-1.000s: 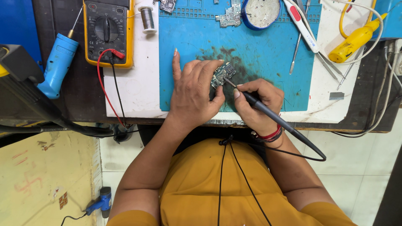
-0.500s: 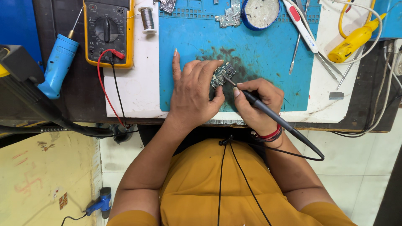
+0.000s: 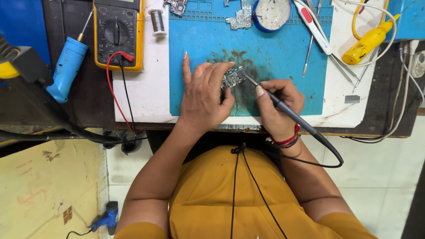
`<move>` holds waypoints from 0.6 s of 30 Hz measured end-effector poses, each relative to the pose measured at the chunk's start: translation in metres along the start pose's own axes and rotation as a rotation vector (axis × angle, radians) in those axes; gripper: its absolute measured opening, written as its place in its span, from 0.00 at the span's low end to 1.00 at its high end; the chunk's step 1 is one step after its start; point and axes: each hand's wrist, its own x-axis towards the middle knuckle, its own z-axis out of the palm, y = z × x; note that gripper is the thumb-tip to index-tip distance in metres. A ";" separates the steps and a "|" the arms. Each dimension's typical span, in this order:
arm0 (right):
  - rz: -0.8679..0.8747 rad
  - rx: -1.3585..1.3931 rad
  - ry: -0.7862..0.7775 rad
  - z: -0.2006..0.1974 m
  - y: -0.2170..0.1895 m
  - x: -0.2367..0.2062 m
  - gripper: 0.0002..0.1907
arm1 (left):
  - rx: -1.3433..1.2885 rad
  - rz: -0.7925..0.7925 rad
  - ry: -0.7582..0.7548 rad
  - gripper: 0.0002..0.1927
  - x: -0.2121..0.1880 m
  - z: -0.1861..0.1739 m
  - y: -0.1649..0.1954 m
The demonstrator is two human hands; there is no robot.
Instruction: The person solders a small circuit board on a workbench, holding the board steady with one hand while applying a soldering iron to its components. They reposition the board, use tweezers to hold or place small parts, and continue soldering different points on the board.
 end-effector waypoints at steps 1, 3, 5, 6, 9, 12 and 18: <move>0.014 0.020 0.018 -0.001 0.002 0.000 0.05 | 0.003 0.001 0.003 0.30 0.000 0.001 0.000; -0.020 -0.017 0.056 -0.002 0.004 0.001 0.06 | 0.001 0.035 0.053 0.29 -0.001 0.001 -0.001; -0.041 -0.089 0.085 -0.003 0.002 0.005 0.06 | -0.034 0.051 0.105 0.27 -0.002 0.001 -0.002; -0.048 -0.140 0.095 -0.004 -0.001 0.006 0.07 | -0.066 0.052 0.134 0.24 -0.002 -0.001 -0.002; -0.081 -0.341 0.069 -0.006 -0.015 0.013 0.07 | -0.150 0.084 0.252 0.18 -0.006 -0.011 0.006; -0.050 -0.491 0.032 -0.011 -0.032 0.019 0.07 | -0.376 0.183 0.275 0.15 -0.010 -0.042 0.035; 0.030 -0.291 -0.057 -0.018 -0.039 0.028 0.07 | -0.989 0.454 -0.137 0.13 -0.022 -0.129 0.105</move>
